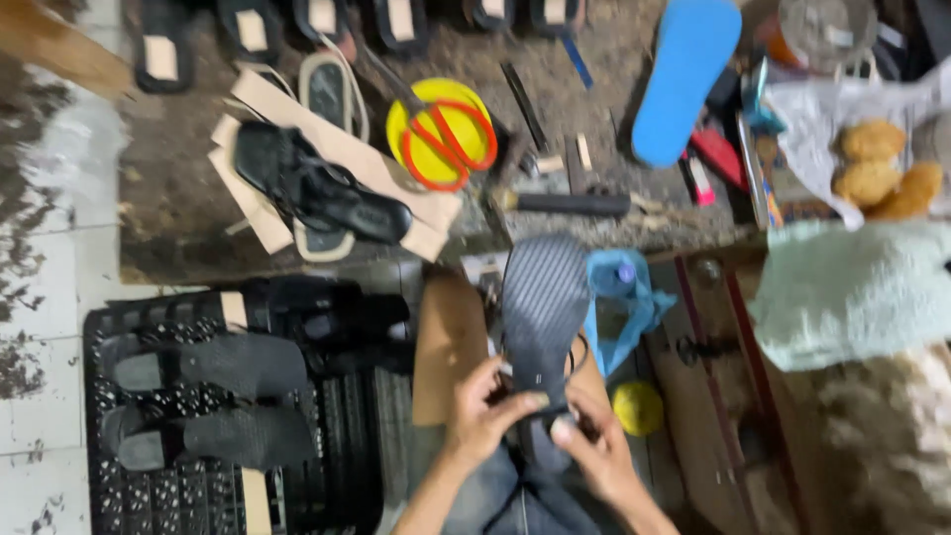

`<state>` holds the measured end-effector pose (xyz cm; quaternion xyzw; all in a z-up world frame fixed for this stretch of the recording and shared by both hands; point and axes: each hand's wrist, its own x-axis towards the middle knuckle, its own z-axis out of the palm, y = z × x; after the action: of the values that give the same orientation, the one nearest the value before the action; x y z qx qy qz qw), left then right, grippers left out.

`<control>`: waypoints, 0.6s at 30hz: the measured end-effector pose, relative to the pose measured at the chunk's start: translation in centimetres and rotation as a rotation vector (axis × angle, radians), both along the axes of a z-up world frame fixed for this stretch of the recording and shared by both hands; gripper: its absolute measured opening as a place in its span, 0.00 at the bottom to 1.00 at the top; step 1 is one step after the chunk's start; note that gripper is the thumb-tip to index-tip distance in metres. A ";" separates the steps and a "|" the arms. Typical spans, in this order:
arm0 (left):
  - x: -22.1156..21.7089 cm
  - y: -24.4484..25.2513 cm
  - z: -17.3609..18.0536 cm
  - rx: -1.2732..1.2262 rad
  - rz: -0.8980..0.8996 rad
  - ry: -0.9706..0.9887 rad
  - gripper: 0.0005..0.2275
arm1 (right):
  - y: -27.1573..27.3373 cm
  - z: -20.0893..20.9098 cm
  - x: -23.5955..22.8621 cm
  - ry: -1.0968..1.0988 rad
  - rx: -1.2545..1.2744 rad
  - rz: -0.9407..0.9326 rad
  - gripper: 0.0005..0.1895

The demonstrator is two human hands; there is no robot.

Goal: Assembling sandals by attaching soles, trimming excess material with a knife, and hammering components together at a manual workstation.

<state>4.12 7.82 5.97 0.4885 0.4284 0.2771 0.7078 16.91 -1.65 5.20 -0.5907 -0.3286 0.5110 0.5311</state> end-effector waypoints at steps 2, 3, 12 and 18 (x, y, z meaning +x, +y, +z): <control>0.0 -0.4 0.6 -0.095 -0.029 -0.023 0.18 | -0.5 0.3 -0.2 0.050 0.034 -0.057 0.19; -0.2 -0.5 1.6 -0.040 -0.015 0.013 0.10 | -0.6 1.0 -0.4 0.046 0.073 -0.018 0.20; 0.0 -2.0 1.8 0.186 0.062 -0.087 0.08 | 0.7 4.1 1.5 -0.260 0.115 -0.317 0.24; -0.1 -3.1 0.5 0.267 -0.072 -0.058 0.08 | -1.3 -0.9 1.0 0.013 0.033 -0.385 0.17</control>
<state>3.99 4.74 6.52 0.5852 0.3493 0.3198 0.6582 17.87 -2.92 4.28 -0.6305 -0.2147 0.3983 0.6307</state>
